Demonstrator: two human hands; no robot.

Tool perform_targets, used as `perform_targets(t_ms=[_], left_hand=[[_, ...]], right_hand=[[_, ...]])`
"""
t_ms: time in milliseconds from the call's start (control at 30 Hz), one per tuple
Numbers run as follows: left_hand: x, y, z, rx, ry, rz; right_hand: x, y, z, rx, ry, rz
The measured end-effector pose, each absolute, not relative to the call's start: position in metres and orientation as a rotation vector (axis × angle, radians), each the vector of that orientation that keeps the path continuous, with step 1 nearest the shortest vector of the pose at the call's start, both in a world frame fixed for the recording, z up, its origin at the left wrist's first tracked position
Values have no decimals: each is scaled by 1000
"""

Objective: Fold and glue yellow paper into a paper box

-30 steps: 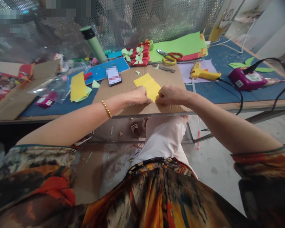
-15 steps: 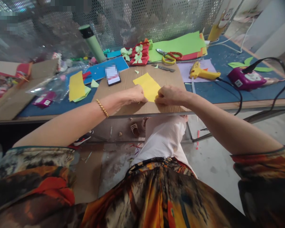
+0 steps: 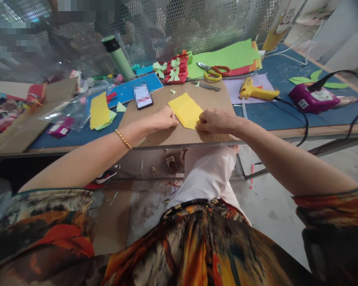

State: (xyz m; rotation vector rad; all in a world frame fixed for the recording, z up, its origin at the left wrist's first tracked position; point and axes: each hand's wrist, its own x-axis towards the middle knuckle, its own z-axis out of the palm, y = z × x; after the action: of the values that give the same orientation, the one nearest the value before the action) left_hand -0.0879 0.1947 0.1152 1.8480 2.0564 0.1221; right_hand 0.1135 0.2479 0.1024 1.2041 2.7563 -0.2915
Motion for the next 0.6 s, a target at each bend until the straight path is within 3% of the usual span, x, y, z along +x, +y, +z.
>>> perform_targets(t_ms=[133, 233, 600], left_hand=[[-79, 172, 89, 2461, 2039, 302], [-71, 153, 70, 2797, 1830, 168], [-96, 126, 51, 2932, 1901, 274]], right_hand=[[113, 248, 102, 1208, 2759, -262], [114, 250, 99, 1211, 2774, -265], [115, 252, 93, 1256, 2777, -321]])
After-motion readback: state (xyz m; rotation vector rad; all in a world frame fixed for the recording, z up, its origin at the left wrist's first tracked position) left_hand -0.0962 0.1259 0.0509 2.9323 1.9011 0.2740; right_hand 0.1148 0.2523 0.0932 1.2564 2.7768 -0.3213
